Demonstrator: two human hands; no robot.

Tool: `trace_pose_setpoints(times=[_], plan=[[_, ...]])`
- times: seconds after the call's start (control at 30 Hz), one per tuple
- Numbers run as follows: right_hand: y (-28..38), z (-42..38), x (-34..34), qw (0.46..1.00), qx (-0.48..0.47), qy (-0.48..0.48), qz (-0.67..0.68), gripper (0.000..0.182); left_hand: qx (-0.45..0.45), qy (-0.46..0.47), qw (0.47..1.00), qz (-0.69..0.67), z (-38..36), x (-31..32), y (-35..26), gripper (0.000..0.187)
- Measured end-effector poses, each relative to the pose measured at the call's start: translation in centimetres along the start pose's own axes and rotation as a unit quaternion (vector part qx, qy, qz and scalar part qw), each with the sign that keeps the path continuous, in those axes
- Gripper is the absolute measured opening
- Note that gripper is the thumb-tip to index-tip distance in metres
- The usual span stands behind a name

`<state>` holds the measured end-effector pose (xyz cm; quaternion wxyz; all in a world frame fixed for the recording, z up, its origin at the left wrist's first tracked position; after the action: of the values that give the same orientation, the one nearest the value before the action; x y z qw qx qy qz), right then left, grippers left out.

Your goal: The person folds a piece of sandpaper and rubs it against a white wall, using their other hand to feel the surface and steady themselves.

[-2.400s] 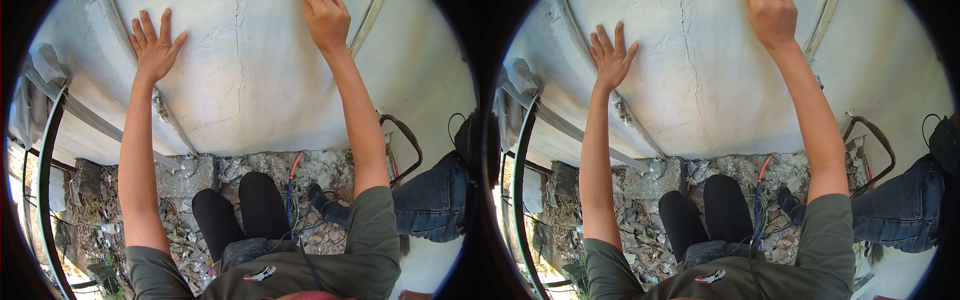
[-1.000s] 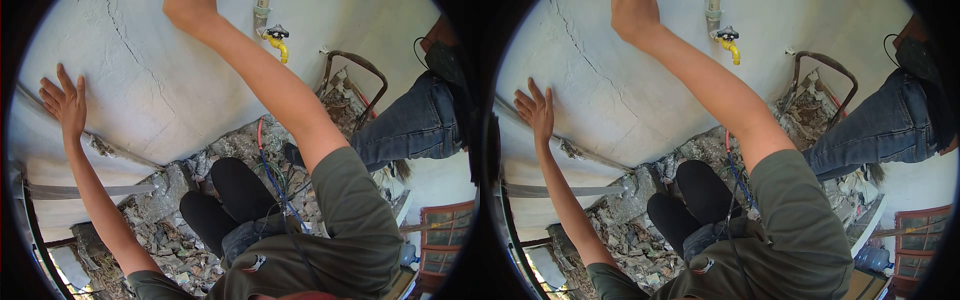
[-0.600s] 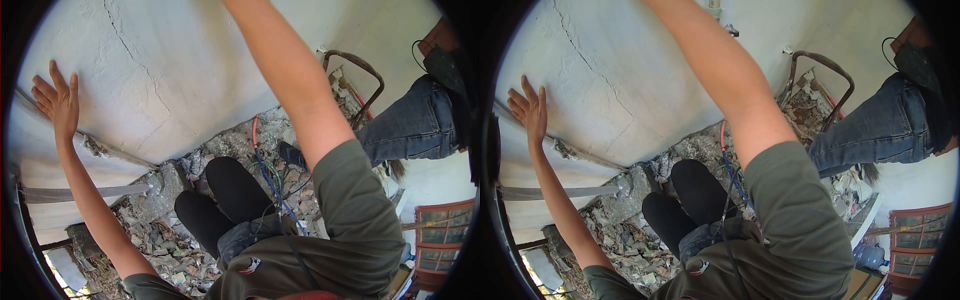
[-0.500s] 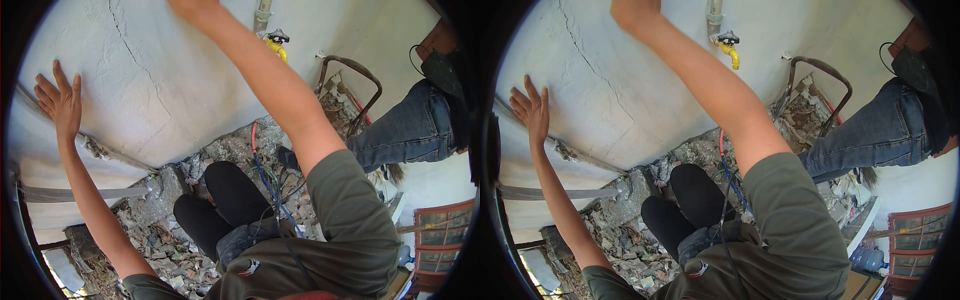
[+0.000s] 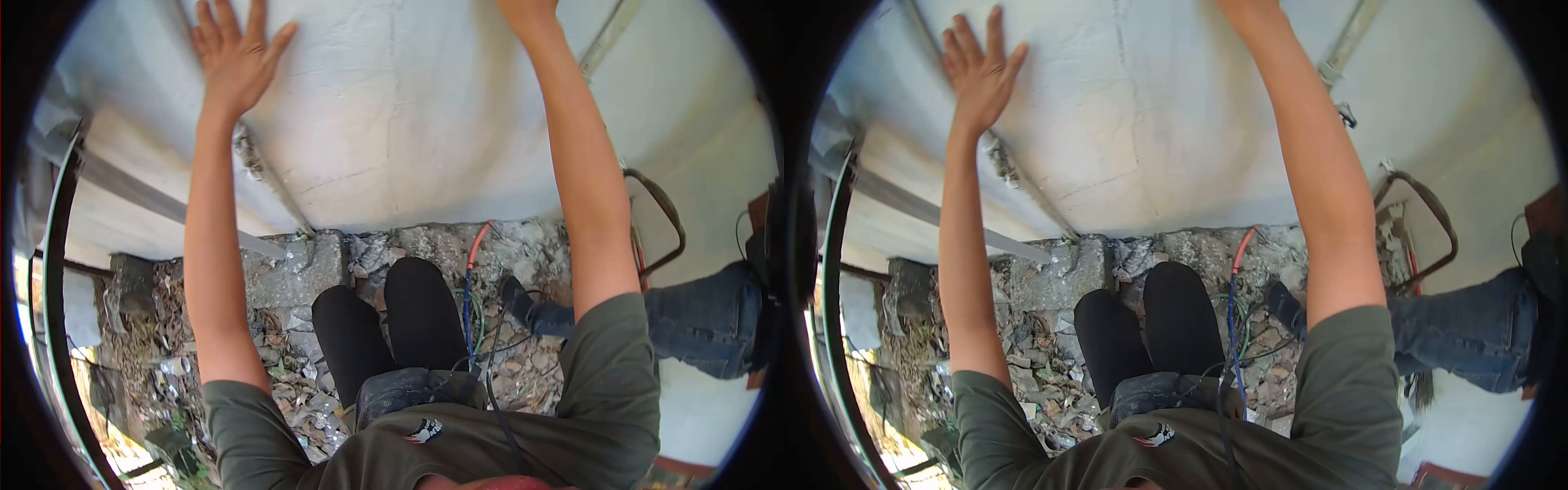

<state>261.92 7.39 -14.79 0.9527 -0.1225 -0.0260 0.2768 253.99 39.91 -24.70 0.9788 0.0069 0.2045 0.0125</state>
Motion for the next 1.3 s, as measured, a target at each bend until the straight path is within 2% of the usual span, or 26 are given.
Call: trace_pose_setpoints(times=[0.07, 0.1, 0.17, 0.2, 0.27, 0.33, 0.43, 0.47, 0.5, 0.53, 0.6, 0.63, 0.7, 0.73, 0.8, 0.87, 0.9, 0.97, 1.07, 1.13, 1.17, 1.23, 1.3], plan=[[2.8, -4.7, -0.1, 0.997, -0.035, 0.05, 0.051, 0.012, -0.075, 0.134, 0.987, 0.047, 0.2, -0.7, -1.0, 0.082], [3.2, -5.8, -0.7, 0.997, -0.037, 0.042, 0.055, 0.012, -0.076, 0.128, 0.988, 0.052, 0.3, -0.8, -1.0, 0.082], [3.1, -7.1, -1.8, 0.984, -0.088, 0.104, 0.111, 0.011, -0.07, 0.122, 0.988, 0.055, 0.1, -0.7, -1.0, 0.081], [2.2, -6.6, -1.9, 0.985, -0.087, 0.099, 0.112, 0.011, -0.064, 0.109, 0.991, 0.051, 0.0, -0.5, -0.9, 0.081], [0.4, -2.5, -3.2, 0.994, -0.089, 0.016, 0.066, 0.013, -0.046, 0.072, 0.996, 0.015, 0.0, -0.4, -0.9, 0.079], [-1.5, 1.3, -3.7, 0.999, -0.026, 0.017, 0.01, 0.018, -0.027, 0.036, 0.999, -0.024, -0.1, -0.3, -1.1, 0.077], [-3.2, 1.4, -1.4, 0.998, -0.057, -0.029, -0.012, 0.018, -0.029, 0.044, 0.998, -0.014, -0.4, -0.6, -1.3, 0.078], [-1.7, 0.2, -1.6, 1.0, -0.027, 0.0, -0.008, 0.017, -0.036, 0.054, 0.998, -0.016, -0.5, -0.7, -1.5, 0.078], [-1.1, -2.3, -1.2, 0.998, -0.041, 0.045, -0.035, 0.008, -0.045, 0.057, 0.997, -0.017, -0.3, -0.8, -1.6, 0.079], [-0.5, -5.3, -0.4, 0.993, -0.056, 0.089, -0.062, 0.009, -0.047, 0.047, 0.998, -0.017, -0.2, -0.9, -1.6, 0.079], [2.2, -10.0, -0.7, 0.991, -0.087, 0.096, 0.022, 0.006, -0.048, 0.064, 0.997, -0.001, -0.3, -0.8, -1.6, 0.079], [2.3, -9.5, -1.1, 0.991, -0.094, 0.088, 0.023, 0.006, -0.051, 0.055, 0.997, 0.001, -0.1, -0.8, -1.5, 0.079], [2.1, -9.7, -1.8, 0.983, -0.105, 0.134, 0.063, 0.005, -0.053, 0.045, 0.997, -0.029, -0.3, -0.5, -1.5, 0.078], [1.2, -7.9, -2.0, 0.986, -0.115, 0.113, 0.046, 0.006, -0.054, 0.045, 0.997, -0.028, -0.2, -0.5, -1.5, 0.078], [-0.6, -2.7, -2.9, 0.996, -0.065, 0.054, 0.026, 0.01, -0.039, 0.057, 0.998, 0.008, -0.4, -0.7, -1.6, 0.079], [-7.2, -0.2, -0.1, 0.988, -0.023, 0.12, -0.089, 0.012, -0.037, 0.058, 0.998, -0.001, -0.4, -0.7, -1.6, 0.08], [-6.2, 0.7, -0.5, 0.988, -0.018, 0.122, -0.091, 0.012, -0.038, 0.052, 0.998, -0.008, -0.3, -0.7, -1.6, 0.08], [-1.8, 2.8, -1.5, 0.998, -0.055, -0.006, 0.021, 0.016, -0.038, 0.057, 0.998, -0.005, -0.3, -0.9, -1.7, 0.08], [0.3, -3.7, -0.7, 0.994, -0.034, 0.101, 0.01, 0.012, -0.049, 0.062, 0.997, -0.002, -0.2, -0.9, -1.7, 0.081], [2.8, -9.0, -1.2, 0.987, -0.042, 0.145, 0.057, 0.01, -0.053, 0.073, 0.996, -0.002, -0.3, -1.1, -1.8, 0.081], [3.1, -9.5, -1.9, 0.987, -0.049, 0.141, 0.057, 0.01, -0.057, 0.067, 0.996, -0.002, -0.3, -1.0, -1.7, 0.081], [3.0, -10.4, -2.9, 0.972, -0.041, 0.197, 0.124, 0.011, -0.047, 0.066, 0.997, 0.003, -0.3, -0.8, -1.6, 0.081], [1.3, -6.7, -3.4, 0.984, -0.057, 0.142, 0.094, 0.009, -0.048, 0.063, 0.997, 0.002, -0.2, -0.9, -1.6, 0.08]])
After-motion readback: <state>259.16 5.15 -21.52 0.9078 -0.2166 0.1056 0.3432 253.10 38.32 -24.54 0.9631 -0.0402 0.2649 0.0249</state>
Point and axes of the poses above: each hand's wrist, its own z-axis towards the middle knuckle, its own x-axis out of the palm, y = z × x, the point moved 1 cm from there along z, towards the middle knuckle, and after that the axes turned 11 degrees about -x, right-handed, at the moved point
